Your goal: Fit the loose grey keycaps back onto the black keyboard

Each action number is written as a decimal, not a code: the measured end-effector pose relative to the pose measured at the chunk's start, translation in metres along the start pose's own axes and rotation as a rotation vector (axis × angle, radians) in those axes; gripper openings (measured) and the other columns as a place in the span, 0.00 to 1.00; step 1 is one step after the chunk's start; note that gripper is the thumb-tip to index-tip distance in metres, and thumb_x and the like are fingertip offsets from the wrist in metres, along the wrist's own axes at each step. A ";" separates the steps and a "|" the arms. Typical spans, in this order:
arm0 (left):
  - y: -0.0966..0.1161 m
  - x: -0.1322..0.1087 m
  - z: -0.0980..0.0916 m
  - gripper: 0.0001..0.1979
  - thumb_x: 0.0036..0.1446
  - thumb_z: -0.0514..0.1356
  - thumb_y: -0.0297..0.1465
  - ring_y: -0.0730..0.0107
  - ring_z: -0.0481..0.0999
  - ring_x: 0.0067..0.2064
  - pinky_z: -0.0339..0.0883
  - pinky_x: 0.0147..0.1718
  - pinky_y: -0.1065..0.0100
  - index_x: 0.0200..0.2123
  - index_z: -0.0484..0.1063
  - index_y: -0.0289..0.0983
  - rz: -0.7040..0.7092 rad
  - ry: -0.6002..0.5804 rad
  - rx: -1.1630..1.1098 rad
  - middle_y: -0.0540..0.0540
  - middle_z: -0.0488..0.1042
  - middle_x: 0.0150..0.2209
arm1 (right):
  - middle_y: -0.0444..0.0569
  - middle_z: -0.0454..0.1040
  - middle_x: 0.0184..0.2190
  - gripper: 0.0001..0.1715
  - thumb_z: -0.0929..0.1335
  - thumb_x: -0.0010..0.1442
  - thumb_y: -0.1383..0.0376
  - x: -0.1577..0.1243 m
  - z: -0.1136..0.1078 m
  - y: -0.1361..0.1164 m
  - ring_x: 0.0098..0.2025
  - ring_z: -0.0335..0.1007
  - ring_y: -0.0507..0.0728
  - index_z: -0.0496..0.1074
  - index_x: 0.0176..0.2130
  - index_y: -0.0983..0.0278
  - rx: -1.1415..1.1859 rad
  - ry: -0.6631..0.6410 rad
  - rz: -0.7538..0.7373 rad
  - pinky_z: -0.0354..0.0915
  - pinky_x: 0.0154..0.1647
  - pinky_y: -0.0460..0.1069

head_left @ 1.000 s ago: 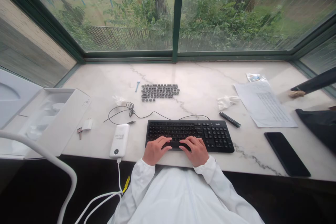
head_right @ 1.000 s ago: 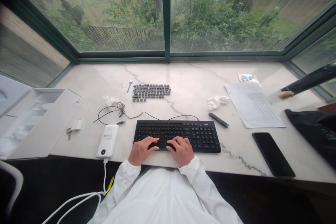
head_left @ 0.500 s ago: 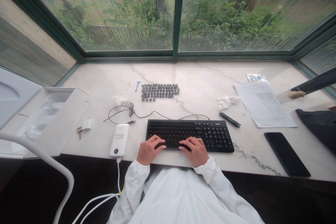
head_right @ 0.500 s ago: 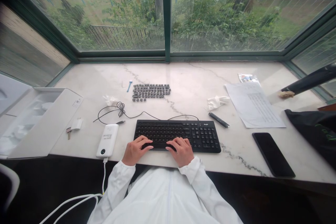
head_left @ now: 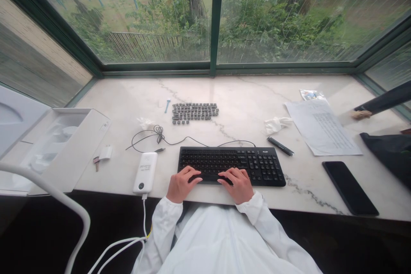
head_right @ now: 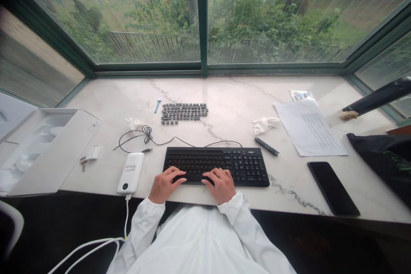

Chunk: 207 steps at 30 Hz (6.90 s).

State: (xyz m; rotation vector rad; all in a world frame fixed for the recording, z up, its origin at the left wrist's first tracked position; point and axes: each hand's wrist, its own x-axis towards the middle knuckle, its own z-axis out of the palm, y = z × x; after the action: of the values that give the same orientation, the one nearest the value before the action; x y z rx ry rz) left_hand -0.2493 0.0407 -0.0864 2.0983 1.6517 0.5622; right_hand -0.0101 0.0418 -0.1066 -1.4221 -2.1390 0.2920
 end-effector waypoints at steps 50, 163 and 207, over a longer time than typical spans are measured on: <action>0.018 0.009 -0.011 0.10 0.50 0.61 0.45 0.73 0.73 0.32 0.62 0.31 0.72 0.32 0.78 0.49 -0.369 -0.092 -0.177 0.56 0.78 0.35 | 0.40 0.73 0.25 0.10 0.69 0.56 0.58 0.017 -0.005 -0.006 0.31 0.65 0.50 0.73 0.25 0.57 0.077 -0.194 0.274 0.45 0.37 0.50; 0.030 0.013 -0.006 0.11 0.52 0.60 0.44 0.77 0.69 0.29 0.53 0.26 0.74 0.28 0.73 0.44 -0.466 0.041 0.008 0.57 0.72 0.28 | 0.41 0.72 0.28 0.10 0.67 0.58 0.56 0.021 -0.003 -0.007 0.32 0.66 0.50 0.73 0.30 0.58 0.126 -0.103 0.214 0.47 0.39 0.50; 0.015 -0.031 0.025 0.18 0.63 0.48 0.38 0.75 0.70 0.29 0.58 0.26 0.73 0.55 0.66 0.51 -0.090 0.091 0.291 0.49 0.72 0.36 | 0.43 0.70 0.26 0.17 0.63 0.64 0.63 -0.015 -0.012 0.001 0.29 0.62 0.49 0.71 0.51 0.51 -0.100 -0.006 -0.055 0.49 0.38 0.49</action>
State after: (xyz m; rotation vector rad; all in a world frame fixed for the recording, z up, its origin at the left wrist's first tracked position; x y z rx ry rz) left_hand -0.2299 0.0052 -0.1009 2.2110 1.9708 0.4146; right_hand 0.0010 0.0273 -0.1021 -1.4152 -2.2213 0.1712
